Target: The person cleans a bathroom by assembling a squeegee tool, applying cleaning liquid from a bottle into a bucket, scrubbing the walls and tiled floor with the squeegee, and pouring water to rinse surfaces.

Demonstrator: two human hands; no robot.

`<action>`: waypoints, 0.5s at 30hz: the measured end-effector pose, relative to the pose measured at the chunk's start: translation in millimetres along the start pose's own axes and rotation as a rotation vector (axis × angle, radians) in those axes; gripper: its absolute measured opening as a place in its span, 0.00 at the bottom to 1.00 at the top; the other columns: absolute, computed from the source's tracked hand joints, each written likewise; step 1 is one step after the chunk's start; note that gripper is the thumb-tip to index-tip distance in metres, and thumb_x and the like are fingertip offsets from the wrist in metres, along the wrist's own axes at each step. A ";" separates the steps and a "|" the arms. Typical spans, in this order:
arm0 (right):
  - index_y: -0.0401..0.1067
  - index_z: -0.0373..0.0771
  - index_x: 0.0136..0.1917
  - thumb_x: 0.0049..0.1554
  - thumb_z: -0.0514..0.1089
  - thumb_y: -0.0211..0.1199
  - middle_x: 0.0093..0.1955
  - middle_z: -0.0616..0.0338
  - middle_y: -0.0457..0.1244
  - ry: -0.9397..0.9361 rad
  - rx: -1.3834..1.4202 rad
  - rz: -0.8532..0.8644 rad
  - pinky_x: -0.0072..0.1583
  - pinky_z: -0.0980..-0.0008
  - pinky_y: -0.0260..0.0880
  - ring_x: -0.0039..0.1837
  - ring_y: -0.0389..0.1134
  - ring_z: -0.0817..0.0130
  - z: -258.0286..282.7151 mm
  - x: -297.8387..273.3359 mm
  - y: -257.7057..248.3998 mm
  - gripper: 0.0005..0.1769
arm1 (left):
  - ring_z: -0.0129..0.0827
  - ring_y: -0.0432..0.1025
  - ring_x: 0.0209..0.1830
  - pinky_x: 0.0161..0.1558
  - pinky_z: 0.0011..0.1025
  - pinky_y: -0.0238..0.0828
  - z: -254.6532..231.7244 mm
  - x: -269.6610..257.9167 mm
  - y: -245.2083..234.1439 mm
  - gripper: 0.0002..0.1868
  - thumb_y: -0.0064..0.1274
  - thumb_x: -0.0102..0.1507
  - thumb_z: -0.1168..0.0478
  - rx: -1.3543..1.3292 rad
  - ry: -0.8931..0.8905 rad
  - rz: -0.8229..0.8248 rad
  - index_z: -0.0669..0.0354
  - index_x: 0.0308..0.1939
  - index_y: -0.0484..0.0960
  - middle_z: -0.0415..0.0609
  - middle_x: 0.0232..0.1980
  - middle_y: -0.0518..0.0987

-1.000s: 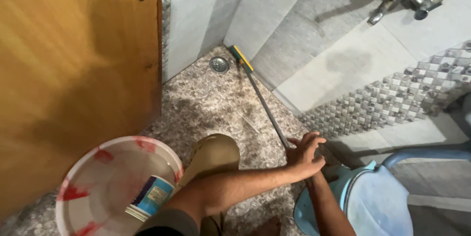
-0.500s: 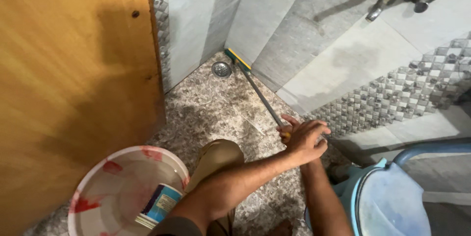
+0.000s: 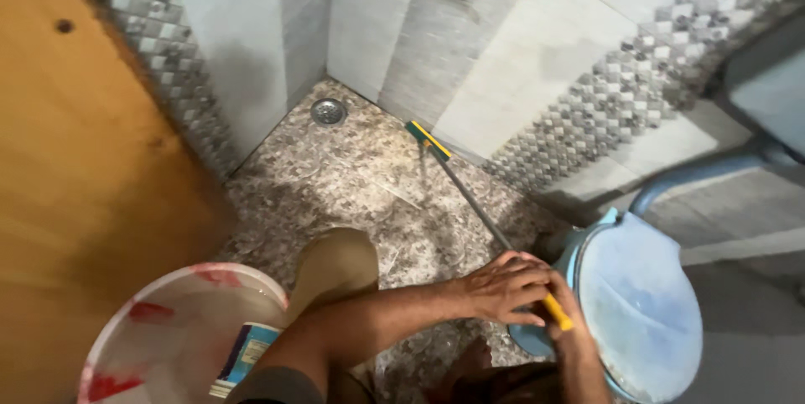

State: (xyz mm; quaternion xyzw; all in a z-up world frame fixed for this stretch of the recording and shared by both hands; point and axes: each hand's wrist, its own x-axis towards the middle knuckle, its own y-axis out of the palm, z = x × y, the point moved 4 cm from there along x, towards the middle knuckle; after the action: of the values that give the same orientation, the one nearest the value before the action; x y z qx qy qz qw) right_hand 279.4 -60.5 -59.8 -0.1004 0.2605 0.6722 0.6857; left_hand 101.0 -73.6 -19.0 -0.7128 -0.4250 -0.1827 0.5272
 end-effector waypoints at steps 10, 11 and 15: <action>0.66 0.37 0.72 0.63 0.55 0.52 0.64 0.52 0.66 -0.368 -0.081 0.235 0.62 0.63 0.71 0.65 0.67 0.59 -33.0 45.8 57.8 0.29 | 0.34 0.73 0.52 0.60 0.42 0.66 45.3 -20.2 -14.6 0.18 0.48 0.72 0.42 0.320 0.019 -0.140 0.51 0.43 0.78 0.44 0.47 0.79; 0.64 0.38 0.73 0.62 0.53 0.57 0.64 0.50 0.65 -0.469 -0.217 0.214 0.62 0.62 0.71 0.64 0.67 0.58 -36.9 51.9 61.7 0.30 | 0.32 0.73 0.48 0.53 0.36 0.66 54.5 -23.0 -16.5 0.18 0.45 0.75 0.44 0.341 0.000 -0.165 0.51 0.42 0.78 0.44 0.46 0.80; 0.60 0.44 0.76 0.61 0.53 0.57 0.62 0.48 0.67 -0.342 -1.082 0.043 0.61 0.58 0.70 0.62 0.69 0.54 -46.8 43.0 75.5 0.32 | 0.30 0.73 0.42 0.45 0.35 0.65 83.9 -25.8 -35.0 0.19 0.50 0.65 0.40 0.426 -0.027 -0.208 0.48 0.35 0.77 0.41 0.38 0.79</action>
State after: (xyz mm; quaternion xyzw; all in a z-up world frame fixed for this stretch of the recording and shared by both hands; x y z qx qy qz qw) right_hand 193.8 -40.2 -104.5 -0.3218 -0.2338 0.7304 0.5552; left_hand 42.6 -5.3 -48.1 -0.5401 -0.5324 -0.1326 0.6382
